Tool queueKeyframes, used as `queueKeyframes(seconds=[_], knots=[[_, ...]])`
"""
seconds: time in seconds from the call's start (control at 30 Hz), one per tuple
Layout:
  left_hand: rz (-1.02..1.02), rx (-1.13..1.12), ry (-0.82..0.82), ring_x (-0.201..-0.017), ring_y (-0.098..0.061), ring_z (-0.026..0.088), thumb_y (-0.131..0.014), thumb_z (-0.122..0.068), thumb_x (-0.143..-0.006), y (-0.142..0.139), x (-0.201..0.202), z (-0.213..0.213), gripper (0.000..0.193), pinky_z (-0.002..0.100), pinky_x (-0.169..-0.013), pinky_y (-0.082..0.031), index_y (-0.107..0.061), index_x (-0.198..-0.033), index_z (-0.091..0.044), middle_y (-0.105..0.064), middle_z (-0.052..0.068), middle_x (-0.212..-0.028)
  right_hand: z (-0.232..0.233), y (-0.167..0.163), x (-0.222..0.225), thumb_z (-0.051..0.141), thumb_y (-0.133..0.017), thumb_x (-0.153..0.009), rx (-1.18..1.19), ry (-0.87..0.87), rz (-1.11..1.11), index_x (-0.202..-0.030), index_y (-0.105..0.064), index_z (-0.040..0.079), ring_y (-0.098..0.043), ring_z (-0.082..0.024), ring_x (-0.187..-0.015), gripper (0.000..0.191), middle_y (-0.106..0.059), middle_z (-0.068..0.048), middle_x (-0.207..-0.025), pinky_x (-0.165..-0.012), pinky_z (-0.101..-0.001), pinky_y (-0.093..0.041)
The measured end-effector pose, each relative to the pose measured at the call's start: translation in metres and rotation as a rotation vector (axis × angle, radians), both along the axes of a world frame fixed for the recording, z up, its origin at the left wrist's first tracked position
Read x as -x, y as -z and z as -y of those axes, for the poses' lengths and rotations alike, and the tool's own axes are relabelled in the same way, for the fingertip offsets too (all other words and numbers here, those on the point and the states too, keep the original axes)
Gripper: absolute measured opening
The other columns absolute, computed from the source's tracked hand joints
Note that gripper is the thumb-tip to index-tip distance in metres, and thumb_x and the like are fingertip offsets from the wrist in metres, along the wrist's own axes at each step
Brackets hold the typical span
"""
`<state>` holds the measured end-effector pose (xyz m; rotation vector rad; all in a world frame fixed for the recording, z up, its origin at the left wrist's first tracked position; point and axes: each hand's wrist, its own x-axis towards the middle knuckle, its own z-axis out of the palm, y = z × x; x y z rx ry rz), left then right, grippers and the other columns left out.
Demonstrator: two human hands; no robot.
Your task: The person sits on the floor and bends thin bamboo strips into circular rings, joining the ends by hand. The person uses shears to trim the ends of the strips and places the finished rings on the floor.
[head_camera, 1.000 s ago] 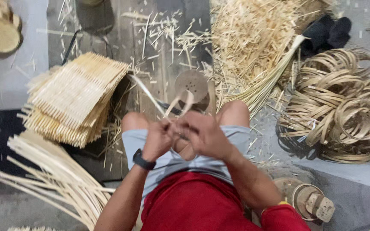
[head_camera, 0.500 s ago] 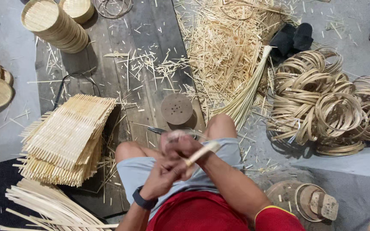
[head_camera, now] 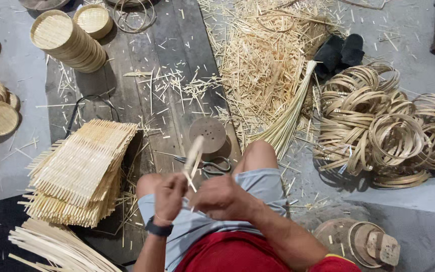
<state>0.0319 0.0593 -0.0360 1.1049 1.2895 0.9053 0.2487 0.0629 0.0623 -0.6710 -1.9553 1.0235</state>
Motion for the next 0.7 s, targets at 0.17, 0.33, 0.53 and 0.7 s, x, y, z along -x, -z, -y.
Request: queueKeyframes(seconds=[0.17, 0.33, 0.53, 0.7], knots=[[0.344, 0.06, 0.277, -0.062, -0.052, 0.007, -0.061, -0.017, -0.104, -0.013, 0.002, 0.025, 0.023, 0.023, -0.054, -0.043, -0.077, -0.108, -0.001, -0.066, 0.002, -0.077, -0.022, 0.061, 0.001, 0.006, -0.072, -0.089, -0.197, 0.31, -0.036, -0.101, -0.064, -0.002, -0.068, -0.021, -0.09, 0.016, -0.069, -0.012, -0.095, -0.077, -0.0322, -0.057], [0.41, 0.213, 0.484, -0.069, -0.059, 0.009, -0.065, -0.013, -0.1, -0.031, -0.04, 0.038, 0.017, 0.026, -0.062, -0.05, -0.074, -0.106, 0.0, -0.074, 0.001, -0.084, -0.033, 0.081, 0.014, 0.007, -0.066, -0.097, 0.614, -0.119, -0.252, -0.091, -0.071, 0.003, -0.063, -0.01, -0.075, 0.008, -0.068, -0.006, -0.083, -0.07, -0.0283, -0.052], [-0.22, -0.273, 0.142, -0.064, -0.059, 0.01, -0.07, -0.011, -0.092, -0.051, 0.01, 0.012, 0.016, 0.03, -0.057, -0.047, -0.081, -0.102, -0.004, -0.071, 0.003, -0.074, -0.009, 0.023, 0.011, 0.01, -0.074, -0.088, 0.233, 0.251, 0.084, -0.1, -0.072, 0.004, -0.066, -0.017, -0.077, 0.014, -0.07, -0.008, -0.088, -0.069, -0.0329, -0.055], [-0.486, -0.503, 0.297, -0.066, -0.059, 0.016, -0.074, -0.01, -0.088, -0.031, -0.003, 0.012, 0.012, 0.032, -0.06, -0.047, -0.082, -0.097, -0.008, -0.064, 0.007, -0.07, -0.011, -0.022, 0.009, 0.005, -0.076, -0.083, -0.084, 0.165, 0.173, -0.091, -0.069, 0.006, -0.07, -0.026, -0.084, 0.011, -0.07, -0.011, -0.091, -0.072, -0.0357, -0.056]])
